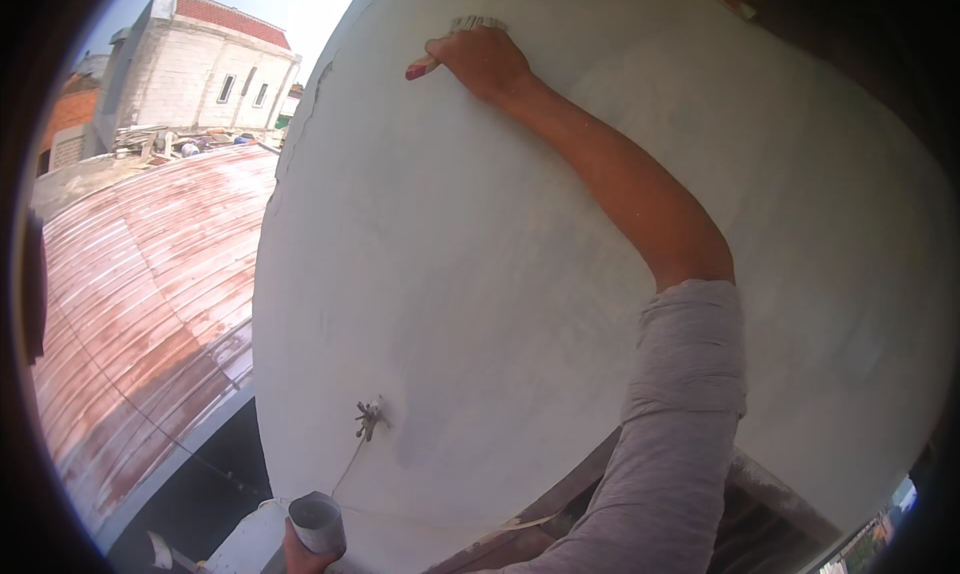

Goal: The person paints a white exterior wall and a vertical column on a rooftop balcony using a paintbrush and a small paint can. They repeatedly dip the brush into the can and apply white paint to the wall and column surfaces.

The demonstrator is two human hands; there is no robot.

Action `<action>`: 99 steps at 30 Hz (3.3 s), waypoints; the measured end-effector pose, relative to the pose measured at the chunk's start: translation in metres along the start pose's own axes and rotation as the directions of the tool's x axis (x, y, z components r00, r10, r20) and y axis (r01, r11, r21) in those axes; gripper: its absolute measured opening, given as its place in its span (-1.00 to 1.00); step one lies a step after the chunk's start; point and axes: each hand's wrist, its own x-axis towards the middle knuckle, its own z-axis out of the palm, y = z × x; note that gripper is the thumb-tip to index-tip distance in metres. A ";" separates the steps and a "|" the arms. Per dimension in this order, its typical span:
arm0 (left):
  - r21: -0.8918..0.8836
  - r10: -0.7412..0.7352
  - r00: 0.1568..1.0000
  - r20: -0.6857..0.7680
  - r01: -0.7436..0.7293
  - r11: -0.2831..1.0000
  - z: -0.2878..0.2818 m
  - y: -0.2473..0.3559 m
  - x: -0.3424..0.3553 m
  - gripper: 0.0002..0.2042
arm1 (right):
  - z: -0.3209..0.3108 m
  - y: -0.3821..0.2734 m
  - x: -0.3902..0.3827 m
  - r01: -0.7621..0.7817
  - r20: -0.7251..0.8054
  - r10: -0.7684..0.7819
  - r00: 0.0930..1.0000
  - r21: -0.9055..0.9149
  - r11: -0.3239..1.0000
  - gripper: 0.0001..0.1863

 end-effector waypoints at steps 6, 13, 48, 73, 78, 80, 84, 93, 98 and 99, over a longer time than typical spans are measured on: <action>-0.235 0.062 0.994 -0.088 -0.081 0.969 -0.015 0.039 0.010 -0.21 | -0.020 -0.103 0.007 -0.211 0.386 -0.121 0.915 0.711 0.671 -0.89; -0.279 0.038 0.997 -0.064 -0.055 0.959 -0.007 0.029 0.011 -0.21 | 0.021 0.101 0.046 -0.449 0.145 0.447 0.883 0.540 0.712 -0.84; -0.227 0.046 0.984 -0.171 -0.085 0.970 -0.030 0.035 0.021 -0.19 | 0.024 -0.138 0.039 0.103 0.257 -0.260 0.931 0.497 0.862 -0.96; 0.002 0.218 0.976 -0.023 -0.218 0.976 -0.042 0.022 0.016 -0.36 | 0.031 -0.112 0.058 -0.228 0.432 -0.183 0.883 0.735 0.639 -0.77; -0.199 -0.039 0.999 -0.011 0.036 0.979 -0.041 0.022 0.022 -0.22 | 0.056 -0.004 0.092 -0.396 0.405 0.140 0.904 0.664 0.634 -0.60; -0.237 0.000 0.999 0.034 0.009 0.971 -0.035 0.011 0.022 -0.17 | 0.075 0.082 0.104 -0.390 0.215 0.327 0.920 0.573 0.721 -0.67; -0.096 0.070 0.996 -0.055 -0.075 0.993 -0.054 0.038 0.013 -0.21 | 0.014 0.096 0.140 -0.441 -0.214 0.535 0.817 0.366 0.820 -0.81; -0.306 -0.047 0.996 -0.081 0.020 0.952 -0.030 -0.018 0.020 -0.26 | 0.032 0.000 0.122 0.009 0.088 -0.056 0.995 0.462 0.887 -0.85; -0.246 0.058 0.998 0.008 -0.054 0.968 -0.029 -0.003 0.024 -0.26 | -0.019 0.070 0.130 -0.388 -0.137 0.536 0.833 0.545 0.743 -0.76; -0.232 0.044 0.999 0.015 -0.039 0.972 -0.028 -0.001 0.022 -0.26 | -0.006 0.098 0.129 -0.305 -0.318 0.448 0.836 0.410 0.860 -0.77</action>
